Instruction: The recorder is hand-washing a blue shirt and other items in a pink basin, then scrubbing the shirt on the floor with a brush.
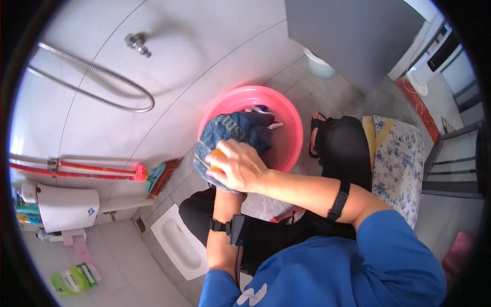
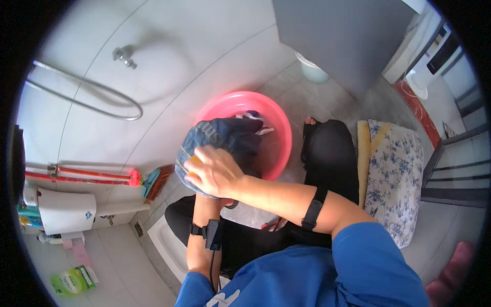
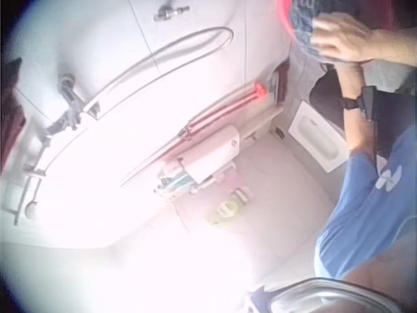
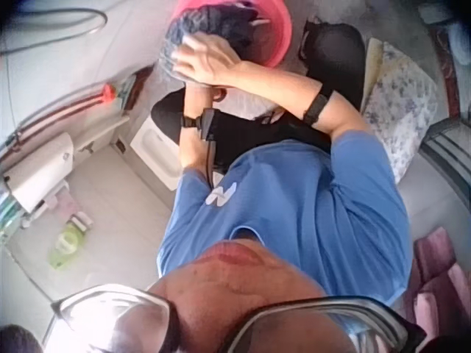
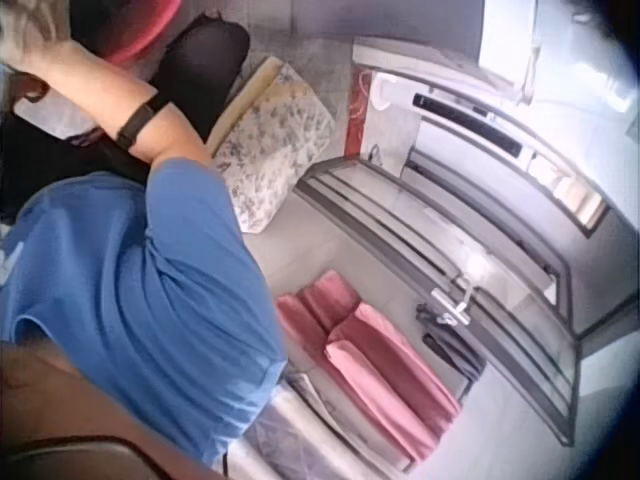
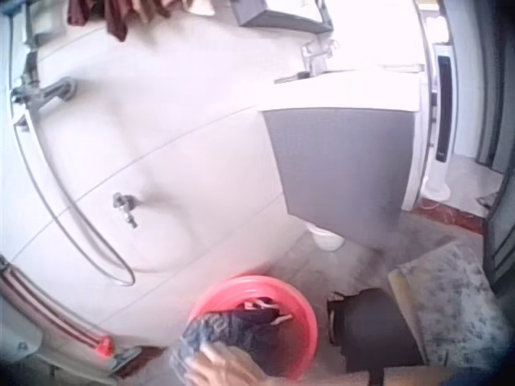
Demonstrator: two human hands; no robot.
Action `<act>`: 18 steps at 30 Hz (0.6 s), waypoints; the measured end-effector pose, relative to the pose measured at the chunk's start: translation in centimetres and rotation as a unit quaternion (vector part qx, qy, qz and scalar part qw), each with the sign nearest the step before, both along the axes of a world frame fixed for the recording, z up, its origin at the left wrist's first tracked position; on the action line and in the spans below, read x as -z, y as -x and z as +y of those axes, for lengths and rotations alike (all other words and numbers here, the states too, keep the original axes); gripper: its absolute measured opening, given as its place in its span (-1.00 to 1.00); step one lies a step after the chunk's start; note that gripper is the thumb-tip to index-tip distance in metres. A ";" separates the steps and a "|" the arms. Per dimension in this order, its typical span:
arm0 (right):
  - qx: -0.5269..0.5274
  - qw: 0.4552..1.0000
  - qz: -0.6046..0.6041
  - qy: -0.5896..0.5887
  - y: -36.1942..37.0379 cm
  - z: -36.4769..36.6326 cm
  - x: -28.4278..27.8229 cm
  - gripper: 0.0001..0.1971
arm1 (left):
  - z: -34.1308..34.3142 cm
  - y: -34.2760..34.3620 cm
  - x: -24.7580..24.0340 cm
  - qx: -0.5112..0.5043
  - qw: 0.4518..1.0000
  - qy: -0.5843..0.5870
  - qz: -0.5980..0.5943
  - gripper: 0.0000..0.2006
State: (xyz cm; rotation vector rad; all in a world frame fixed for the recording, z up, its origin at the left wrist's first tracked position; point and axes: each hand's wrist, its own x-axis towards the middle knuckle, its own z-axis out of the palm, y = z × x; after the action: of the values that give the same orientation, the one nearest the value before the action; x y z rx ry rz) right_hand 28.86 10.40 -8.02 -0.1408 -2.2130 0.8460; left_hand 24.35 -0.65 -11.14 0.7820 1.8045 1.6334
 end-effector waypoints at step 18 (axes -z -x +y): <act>0.040 0.995 0.008 -0.091 3.6 -1.7 -0.2 -0.69 | 0.5 4.5 0.4 -0.058 0.993 -0.091 -0.043 -0.70</act>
State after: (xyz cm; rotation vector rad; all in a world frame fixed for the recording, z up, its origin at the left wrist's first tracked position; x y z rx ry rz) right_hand 25.31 8.66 -7.78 -0.1320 -2.2414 0.5968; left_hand 19.87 -0.12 -11.55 0.6849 1.6861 1.8973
